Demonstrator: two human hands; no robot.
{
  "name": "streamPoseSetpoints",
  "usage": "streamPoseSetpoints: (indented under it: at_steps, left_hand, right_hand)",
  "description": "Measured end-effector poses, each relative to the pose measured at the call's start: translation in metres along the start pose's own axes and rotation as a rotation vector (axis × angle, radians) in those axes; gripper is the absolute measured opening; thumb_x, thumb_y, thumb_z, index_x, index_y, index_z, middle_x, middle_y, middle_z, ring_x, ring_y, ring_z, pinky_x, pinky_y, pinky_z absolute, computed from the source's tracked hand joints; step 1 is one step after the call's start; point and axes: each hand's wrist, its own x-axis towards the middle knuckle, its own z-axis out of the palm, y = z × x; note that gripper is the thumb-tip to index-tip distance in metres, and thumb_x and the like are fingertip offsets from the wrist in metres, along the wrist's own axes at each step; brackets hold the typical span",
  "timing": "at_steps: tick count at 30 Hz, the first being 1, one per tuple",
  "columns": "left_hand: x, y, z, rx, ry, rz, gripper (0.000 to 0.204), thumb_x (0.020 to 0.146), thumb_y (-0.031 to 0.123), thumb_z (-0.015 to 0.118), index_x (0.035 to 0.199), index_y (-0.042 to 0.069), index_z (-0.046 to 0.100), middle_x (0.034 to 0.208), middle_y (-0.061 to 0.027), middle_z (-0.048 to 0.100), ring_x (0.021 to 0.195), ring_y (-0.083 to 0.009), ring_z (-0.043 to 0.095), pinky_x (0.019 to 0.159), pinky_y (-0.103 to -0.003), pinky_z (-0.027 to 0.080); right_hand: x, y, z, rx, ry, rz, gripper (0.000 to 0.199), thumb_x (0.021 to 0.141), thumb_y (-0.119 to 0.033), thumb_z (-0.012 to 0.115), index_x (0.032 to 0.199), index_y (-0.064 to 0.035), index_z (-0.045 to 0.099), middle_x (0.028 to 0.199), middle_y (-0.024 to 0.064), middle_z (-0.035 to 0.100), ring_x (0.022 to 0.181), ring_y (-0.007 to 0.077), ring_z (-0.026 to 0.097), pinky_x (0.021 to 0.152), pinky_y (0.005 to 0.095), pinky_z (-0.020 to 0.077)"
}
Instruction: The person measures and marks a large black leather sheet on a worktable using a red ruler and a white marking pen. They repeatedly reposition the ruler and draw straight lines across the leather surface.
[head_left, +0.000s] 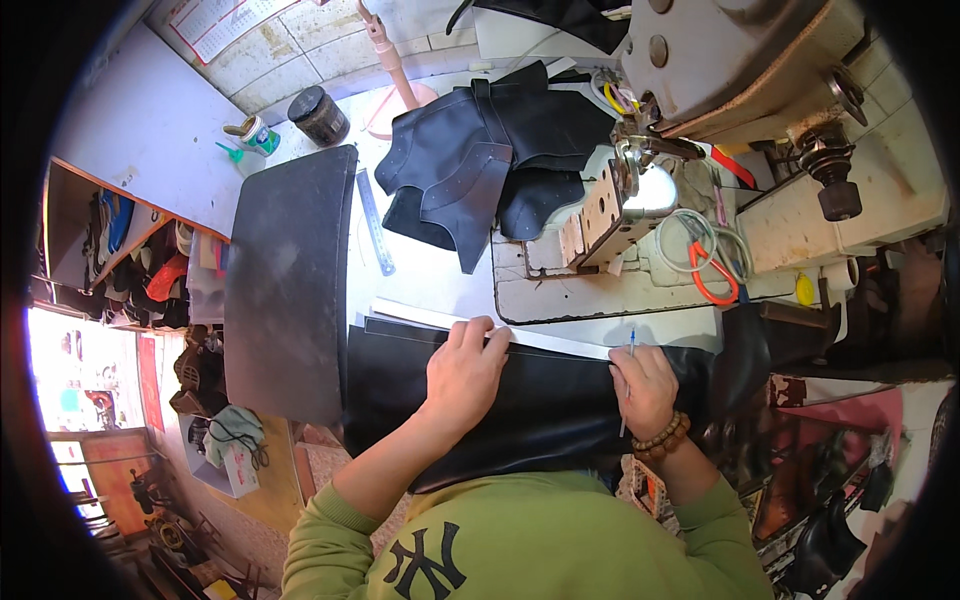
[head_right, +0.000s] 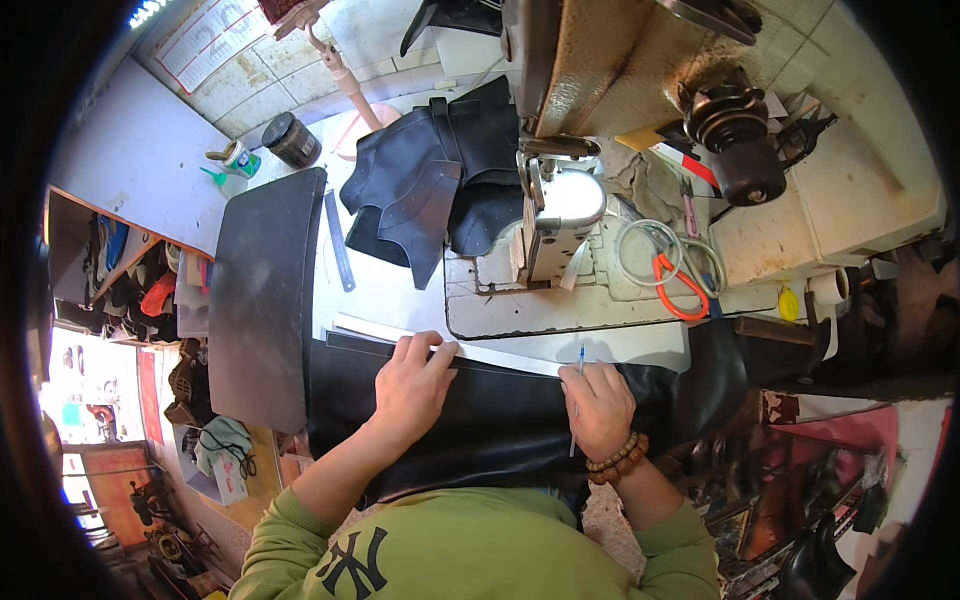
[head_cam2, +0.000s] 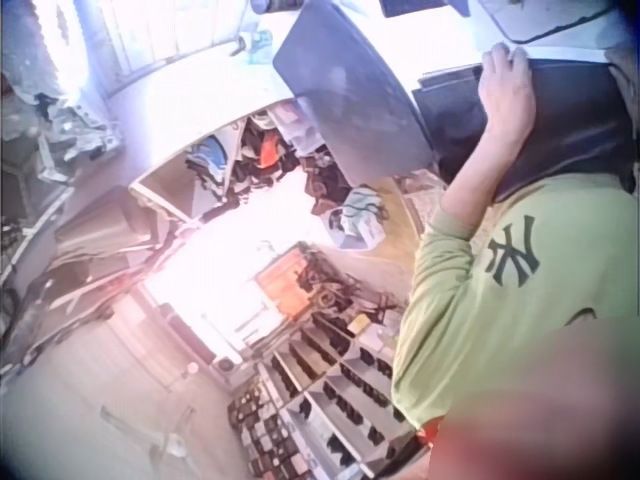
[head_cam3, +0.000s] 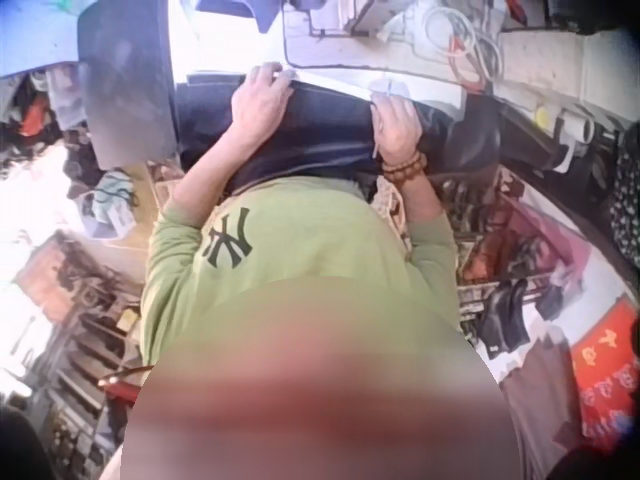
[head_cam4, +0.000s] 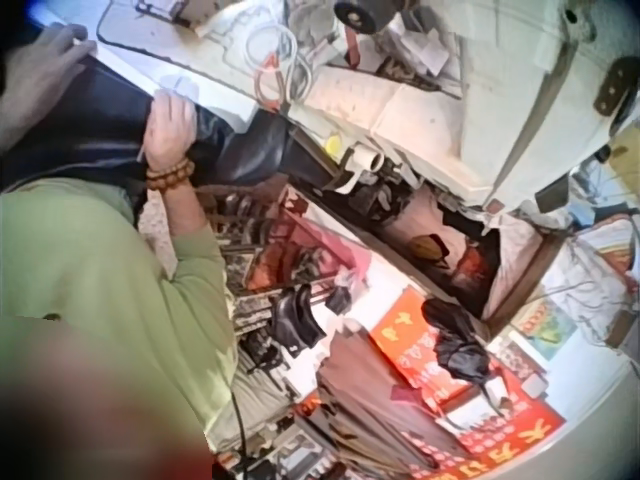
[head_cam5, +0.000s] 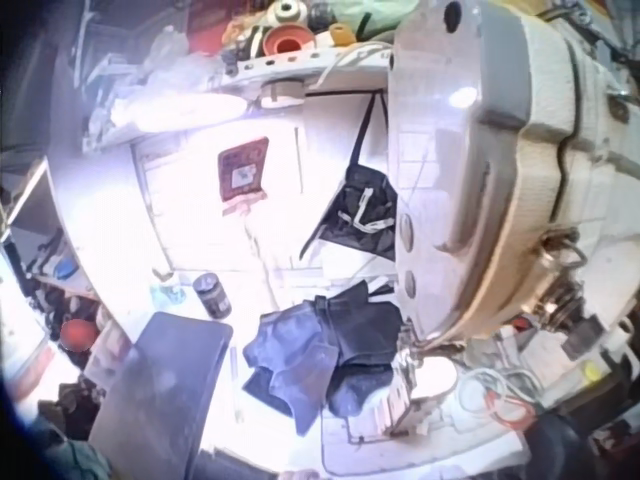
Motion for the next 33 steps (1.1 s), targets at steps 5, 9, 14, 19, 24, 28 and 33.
streamPoseSetpoints:
  at_steps: [5,9,14,19,24,28,33]
  left_hand:
    - [0.001,-0.007,-0.001,-0.054,-0.004,-0.125,0.034,0.073,0.008,0.078,0.103,0.009,0.063,0.113,-0.0075,0.056,0.101,-0.0288,0.057,0.075,-0.039,0.054]
    - [0.009,-0.017,-0.002,-0.085,-0.04,-0.123,0.037,0.073,0.006,0.078,0.107,0.01,0.064,0.116,-0.0068,0.057,0.102,-0.0284,0.057,0.077,-0.039,0.052]
    - [0.006,-0.023,-0.006,-0.063,-0.086,0.004,0.041,0.071,0.005,0.078,0.108,0.009,0.063,0.114,-0.0073,0.059,0.107,-0.0297,0.055,0.088,-0.041,0.046]
    - [-0.012,-0.023,-0.005,0.056,0.23,0.056,0.048,0.068,0.005,0.079,0.113,0.009,0.063,0.117,-0.0093,0.06,0.104,-0.0301,0.056,0.091,-0.04,0.044]
    - [-0.04,-0.02,-0.003,0.059,0.331,-0.013,0.053,0.067,0.0,0.076,0.118,0.008,0.065,0.128,-0.0152,0.06,0.09,-0.0273,0.064,0.076,-0.034,0.054]
    - [-0.051,-0.022,-0.002,0.008,0.37,-0.033,0.055,0.067,0.0,0.076,0.121,0.008,0.065,0.13,-0.0155,0.062,0.079,-0.0232,0.065,0.067,-0.028,0.054]
    - [-0.051,-0.026,-0.01,-0.018,0.24,0.02,0.039,0.072,0.006,0.075,0.11,0.009,0.068,0.103,-0.0041,0.068,0.078,-0.0227,0.064,0.067,-0.031,0.053]
  right_hand:
    - [0.0,0.001,0.006,0.005,0.029,0.033,0.025,0.074,0.0,0.072,0.098,-0.0064,0.066,0.092,0.009,0.062,0.085,0.0304,0.06,0.075,0.0393,0.0498]
    - [0.0,0.002,0.007,0.028,-0.013,0.094,0.027,0.074,0.003,0.072,0.099,-0.006,0.064,0.092,0.012,0.06,0.086,0.0338,0.058,0.076,0.0405,0.0481]
    - [0.001,0.003,0.006,0.081,-0.041,0.149,0.028,0.075,0.004,0.071,0.099,-0.0077,0.064,0.092,0.0115,0.057,0.09,0.0344,0.056,0.081,0.0421,0.0456]
    - [0.004,0.007,0.005,0.096,-0.041,0.061,0.022,0.073,0.003,0.071,0.09,-0.0084,0.063,0.084,0.0089,0.054,0.085,0.0326,0.055,0.086,0.0435,0.0447]
    - [0.003,-0.002,0.002,0.069,-0.037,0.003,0.017,0.073,-0.001,0.073,0.084,-0.0088,0.062,0.085,0.0063,0.058,0.086,0.0294,0.058,0.097,0.0477,0.0433]
    - [-0.001,-0.012,-0.006,0.124,-0.028,-0.043,0.016,0.075,-0.004,0.075,0.083,-0.0081,0.062,0.086,0.0055,0.063,0.085,0.0275,0.061,0.098,0.0505,0.0436]
    - [-0.006,-0.013,-0.002,0.376,-0.045,0.034,0.018,0.075,0.002,0.074,0.085,-0.0055,0.062,0.082,0.0081,0.063,0.075,0.0303,0.061,0.077,0.04,0.0503]
